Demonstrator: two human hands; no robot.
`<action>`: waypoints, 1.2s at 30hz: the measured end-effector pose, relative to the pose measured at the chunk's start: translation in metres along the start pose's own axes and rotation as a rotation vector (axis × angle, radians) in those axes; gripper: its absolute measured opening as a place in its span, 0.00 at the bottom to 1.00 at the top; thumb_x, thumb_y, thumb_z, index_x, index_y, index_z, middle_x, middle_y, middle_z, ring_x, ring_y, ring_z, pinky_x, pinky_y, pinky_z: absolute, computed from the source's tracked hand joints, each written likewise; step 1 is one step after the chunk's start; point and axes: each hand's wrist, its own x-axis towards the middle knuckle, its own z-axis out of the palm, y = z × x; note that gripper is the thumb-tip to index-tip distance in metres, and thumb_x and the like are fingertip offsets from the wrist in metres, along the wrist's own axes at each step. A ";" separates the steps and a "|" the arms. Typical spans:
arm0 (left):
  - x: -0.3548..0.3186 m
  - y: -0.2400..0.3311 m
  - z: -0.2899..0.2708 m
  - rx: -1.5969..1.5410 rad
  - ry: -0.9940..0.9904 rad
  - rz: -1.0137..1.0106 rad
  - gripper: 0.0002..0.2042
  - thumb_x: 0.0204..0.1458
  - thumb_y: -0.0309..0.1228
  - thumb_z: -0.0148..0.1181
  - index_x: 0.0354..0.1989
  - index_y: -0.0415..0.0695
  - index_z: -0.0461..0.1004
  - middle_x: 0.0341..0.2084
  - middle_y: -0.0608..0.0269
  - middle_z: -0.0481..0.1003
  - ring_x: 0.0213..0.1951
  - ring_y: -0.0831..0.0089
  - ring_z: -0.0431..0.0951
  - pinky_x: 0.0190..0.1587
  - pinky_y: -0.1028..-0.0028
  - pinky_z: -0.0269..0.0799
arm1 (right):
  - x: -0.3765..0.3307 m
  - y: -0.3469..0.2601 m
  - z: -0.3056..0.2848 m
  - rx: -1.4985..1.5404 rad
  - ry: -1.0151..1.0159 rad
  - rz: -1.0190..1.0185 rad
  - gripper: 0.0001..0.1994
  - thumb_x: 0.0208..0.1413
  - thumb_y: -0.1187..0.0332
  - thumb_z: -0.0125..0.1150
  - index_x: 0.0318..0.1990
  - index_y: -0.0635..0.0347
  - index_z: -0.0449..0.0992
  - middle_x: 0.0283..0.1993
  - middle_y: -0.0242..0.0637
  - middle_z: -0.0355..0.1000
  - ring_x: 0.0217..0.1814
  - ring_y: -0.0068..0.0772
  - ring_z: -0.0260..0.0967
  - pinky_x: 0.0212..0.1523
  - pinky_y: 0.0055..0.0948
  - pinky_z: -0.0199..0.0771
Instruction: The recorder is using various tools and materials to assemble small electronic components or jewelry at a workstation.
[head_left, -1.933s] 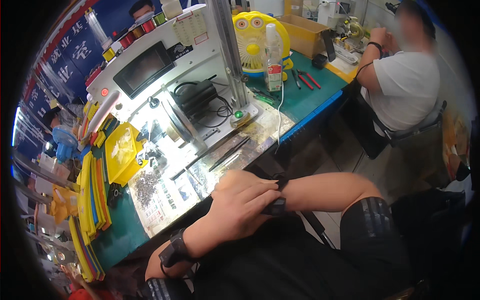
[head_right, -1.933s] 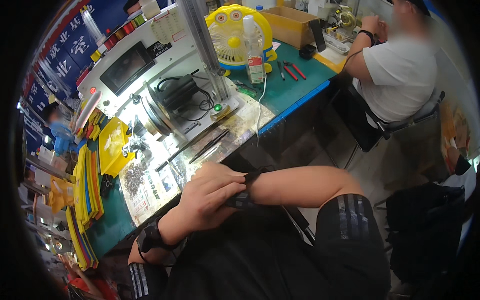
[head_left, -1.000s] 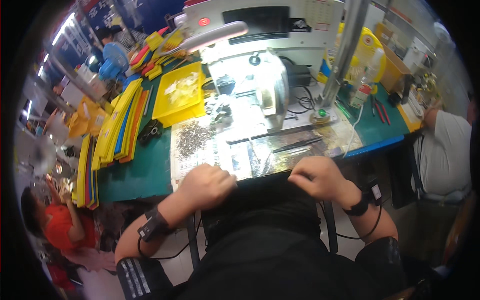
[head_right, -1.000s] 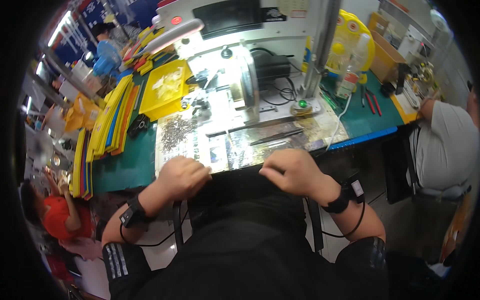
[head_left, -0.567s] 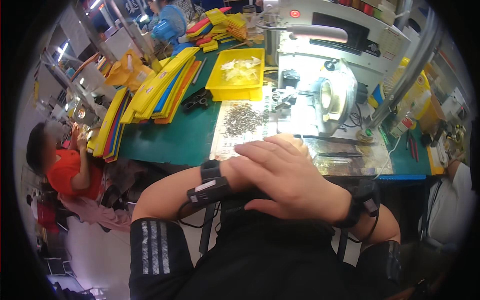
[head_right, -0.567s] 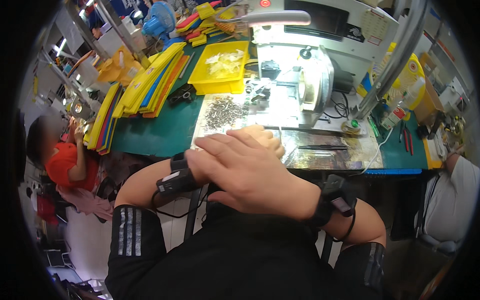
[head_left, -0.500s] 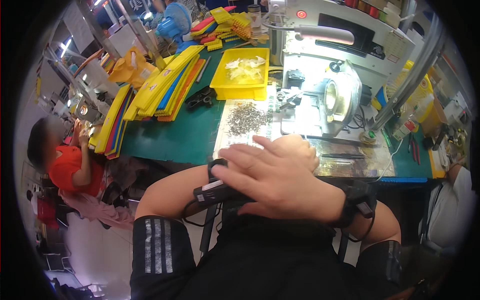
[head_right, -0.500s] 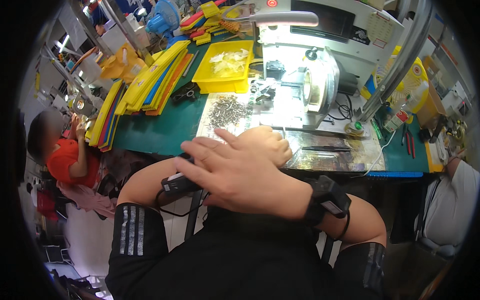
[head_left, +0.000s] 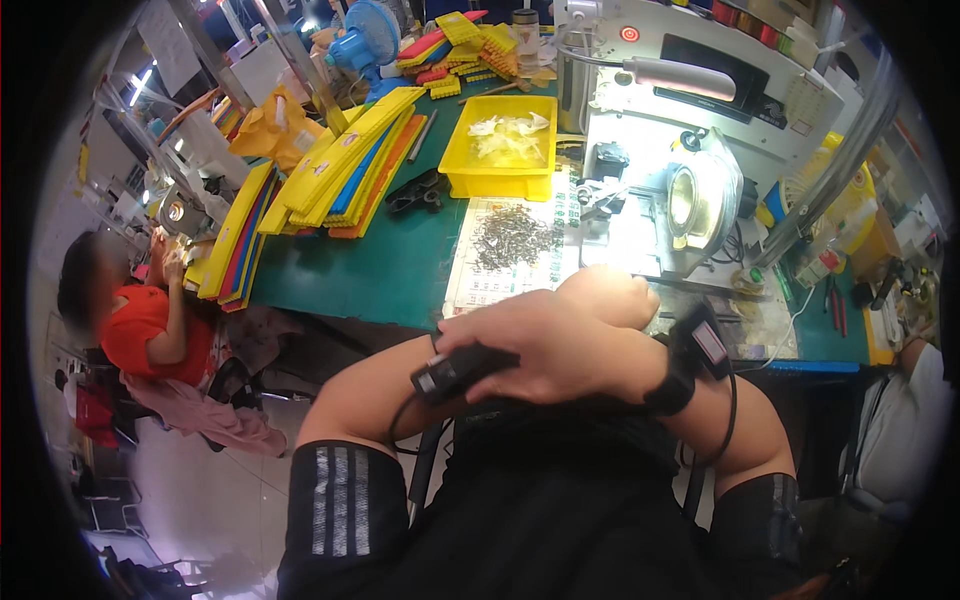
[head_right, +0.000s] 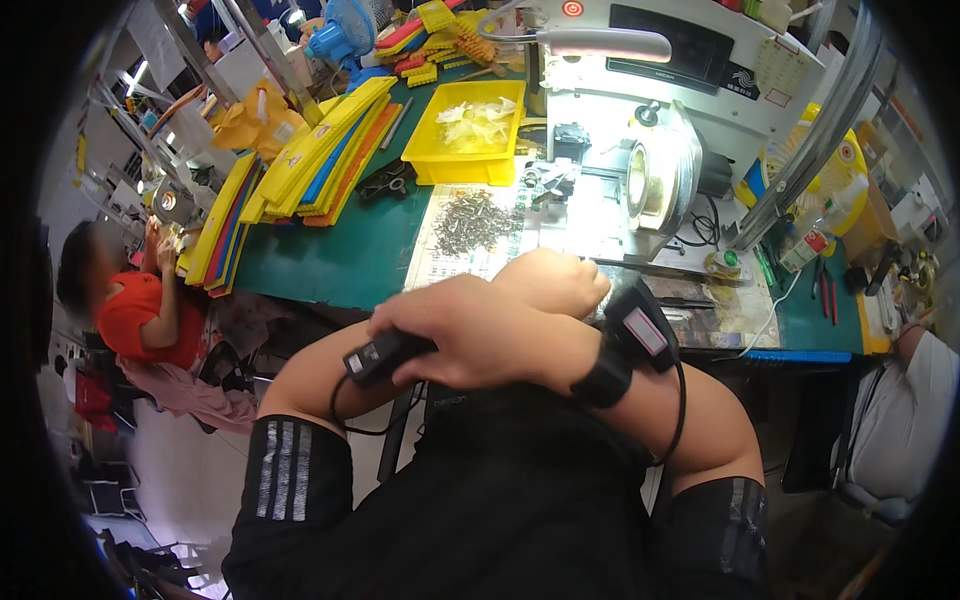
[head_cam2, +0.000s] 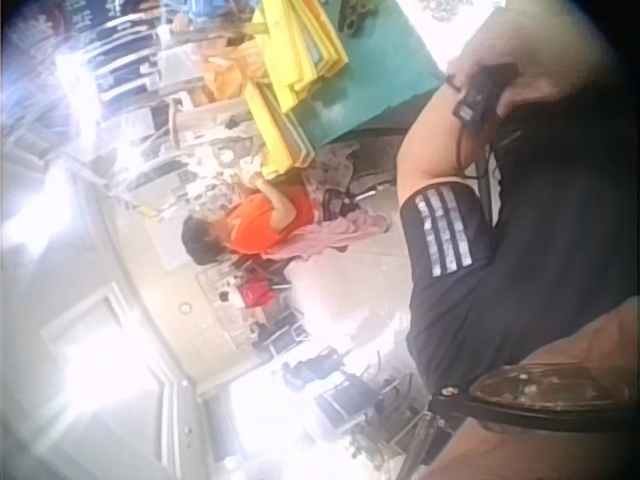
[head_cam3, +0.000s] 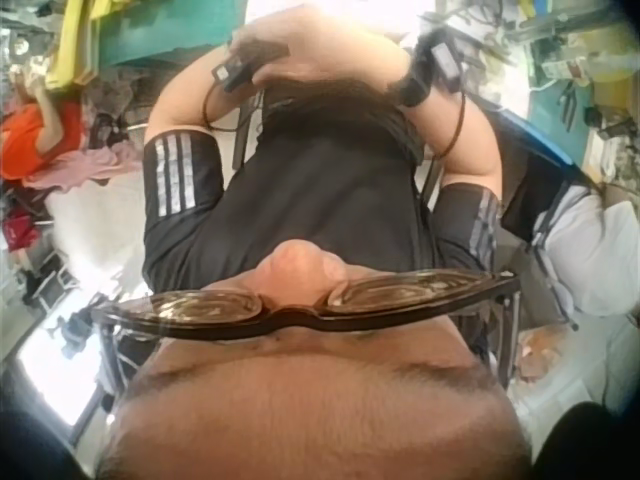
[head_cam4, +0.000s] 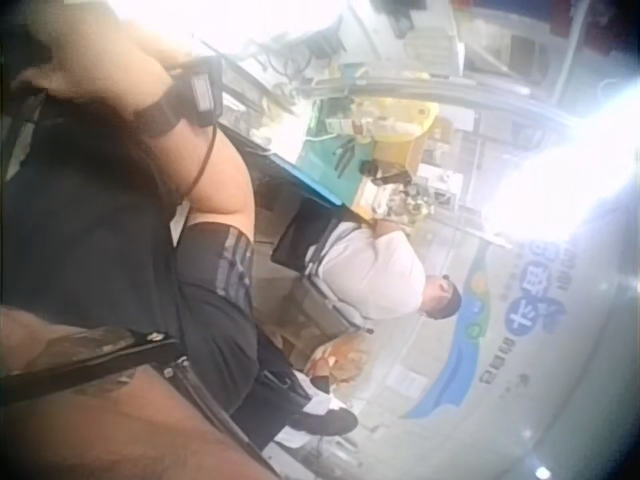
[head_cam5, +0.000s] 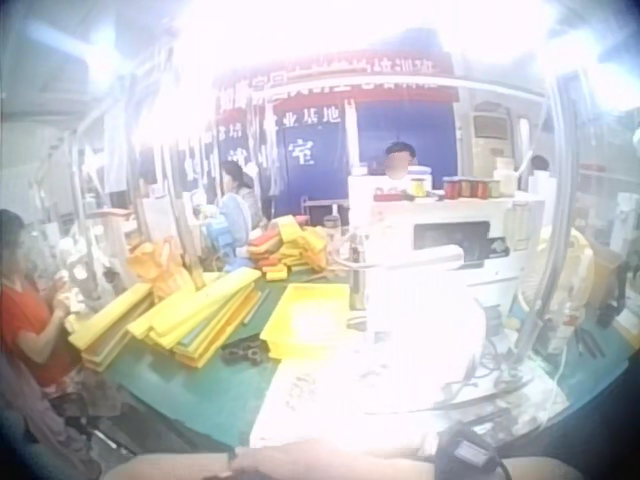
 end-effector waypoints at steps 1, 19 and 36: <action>0.002 0.001 0.001 -0.011 -0.011 -0.011 0.06 0.50 0.32 0.63 0.30 0.44 0.79 0.28 0.56 0.79 0.34 0.56 0.82 0.34 0.58 0.76 | -0.005 -0.001 0.003 -0.070 0.067 -0.149 0.24 0.47 0.67 0.76 0.52 0.58 0.75 0.49 0.44 0.78 0.51 0.50 0.77 0.50 0.39 0.77; -0.038 -0.013 0.001 -0.177 0.128 0.105 0.10 0.46 0.33 0.63 0.36 0.44 0.78 0.27 0.56 0.76 0.32 0.55 0.79 0.32 0.60 0.74 | -0.073 -0.013 -0.006 -0.249 0.353 -0.152 0.30 0.52 0.61 0.74 0.60 0.63 0.72 0.55 0.47 0.75 0.57 0.51 0.74 0.57 0.43 0.74; -0.035 -0.089 -0.014 -0.849 0.531 -0.470 0.22 0.61 0.22 0.56 0.65 0.32 0.67 0.49 0.57 0.76 0.49 0.75 0.76 0.52 0.76 0.72 | -0.135 0.054 -0.037 -0.035 0.652 0.444 0.25 0.60 0.73 0.64 0.64 0.65 0.67 0.40 0.36 0.80 0.37 0.20 0.74 0.40 0.22 0.74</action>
